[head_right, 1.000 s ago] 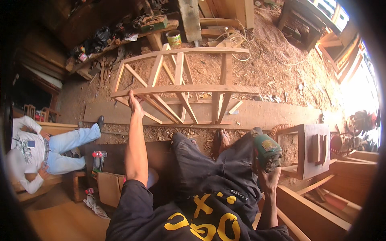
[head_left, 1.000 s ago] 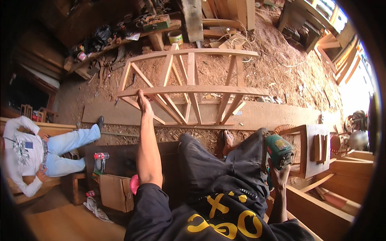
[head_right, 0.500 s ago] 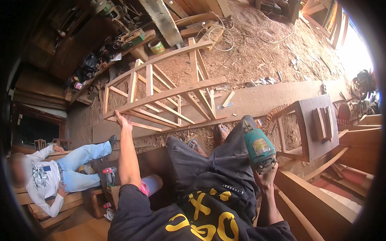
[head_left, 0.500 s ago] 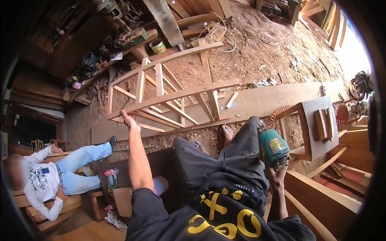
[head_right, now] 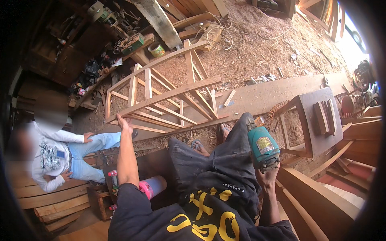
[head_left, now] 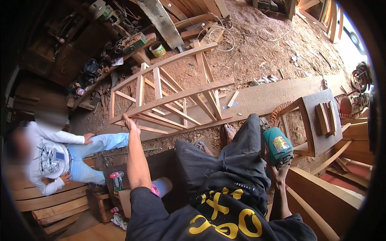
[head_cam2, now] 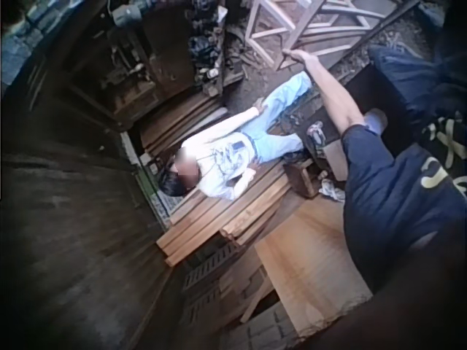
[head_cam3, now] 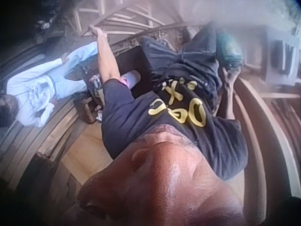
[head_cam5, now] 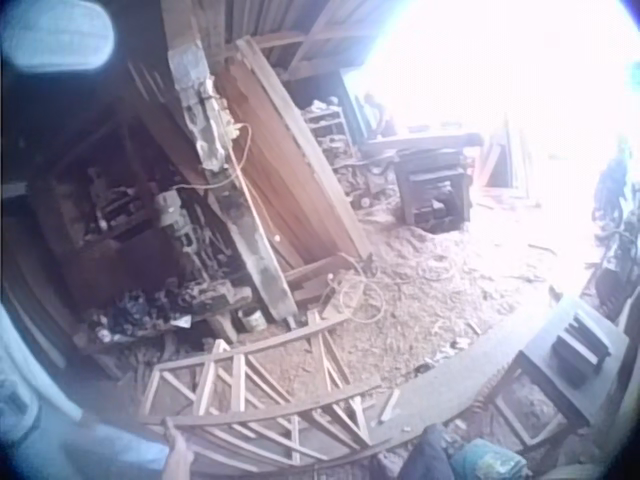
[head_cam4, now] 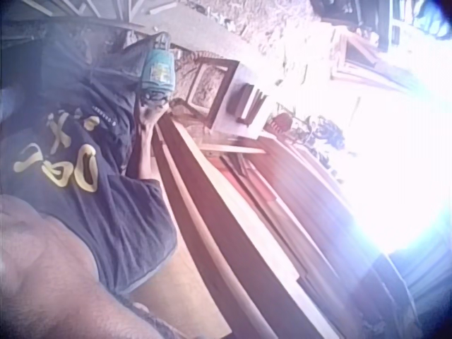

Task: The person assembles a wooden frame using a nail gun. They position wooden pieces, align them, and fasten them together with nails. The person adjusts the frame and continues nailing joints to complete the structure.

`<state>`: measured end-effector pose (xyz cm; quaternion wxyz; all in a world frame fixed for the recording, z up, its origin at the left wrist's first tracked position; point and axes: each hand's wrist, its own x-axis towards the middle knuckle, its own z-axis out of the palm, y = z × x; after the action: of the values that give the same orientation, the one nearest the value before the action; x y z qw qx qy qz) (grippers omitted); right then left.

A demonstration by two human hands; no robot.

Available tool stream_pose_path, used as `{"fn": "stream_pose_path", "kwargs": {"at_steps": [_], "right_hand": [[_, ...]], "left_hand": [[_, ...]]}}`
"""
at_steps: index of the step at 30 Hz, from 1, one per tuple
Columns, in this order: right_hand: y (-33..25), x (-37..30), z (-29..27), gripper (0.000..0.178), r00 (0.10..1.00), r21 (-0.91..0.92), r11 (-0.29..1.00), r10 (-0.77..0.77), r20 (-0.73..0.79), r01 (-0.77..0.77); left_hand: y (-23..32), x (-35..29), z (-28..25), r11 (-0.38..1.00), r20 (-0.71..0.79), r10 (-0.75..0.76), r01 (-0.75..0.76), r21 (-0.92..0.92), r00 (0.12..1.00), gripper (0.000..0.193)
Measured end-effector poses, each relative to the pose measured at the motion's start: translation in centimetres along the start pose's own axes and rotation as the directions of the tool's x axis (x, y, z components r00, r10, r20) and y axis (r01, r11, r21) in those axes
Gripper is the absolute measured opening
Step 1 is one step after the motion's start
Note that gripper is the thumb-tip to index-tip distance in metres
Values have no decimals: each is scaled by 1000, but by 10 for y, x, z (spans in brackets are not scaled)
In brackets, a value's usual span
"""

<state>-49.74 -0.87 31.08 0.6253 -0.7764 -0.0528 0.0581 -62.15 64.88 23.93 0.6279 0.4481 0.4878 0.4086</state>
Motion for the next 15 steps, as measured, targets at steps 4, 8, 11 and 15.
{"fn": "stream_pose_path", "kwargs": {"at_steps": [4, 8, 11, 15], "right_hand": [[-2, -1, 1, 37, 999, 33, 999, -3, -42, 4], [0, -2, -3, 38, 999, 6, 999, -32, -3, 32], [5, -2, -6, 38, 999, -3, 999, -49, 12, 49], [11, -3, -8, 39, 998, -31, 998, -55, 41, 57]], "left_hand": [[1, 0, 1, 1000, -24, -18, 18, 3, 1000, 78], [3, -3, 3, 1000, 0, -26, 26, -2, 1000, 80], [3, -6, 2, 1000, 18, -16, 17, -2, 1000, 81], [3, -9, 4, 1000, -17, -9, 9, 5, 1000, 80]]}}
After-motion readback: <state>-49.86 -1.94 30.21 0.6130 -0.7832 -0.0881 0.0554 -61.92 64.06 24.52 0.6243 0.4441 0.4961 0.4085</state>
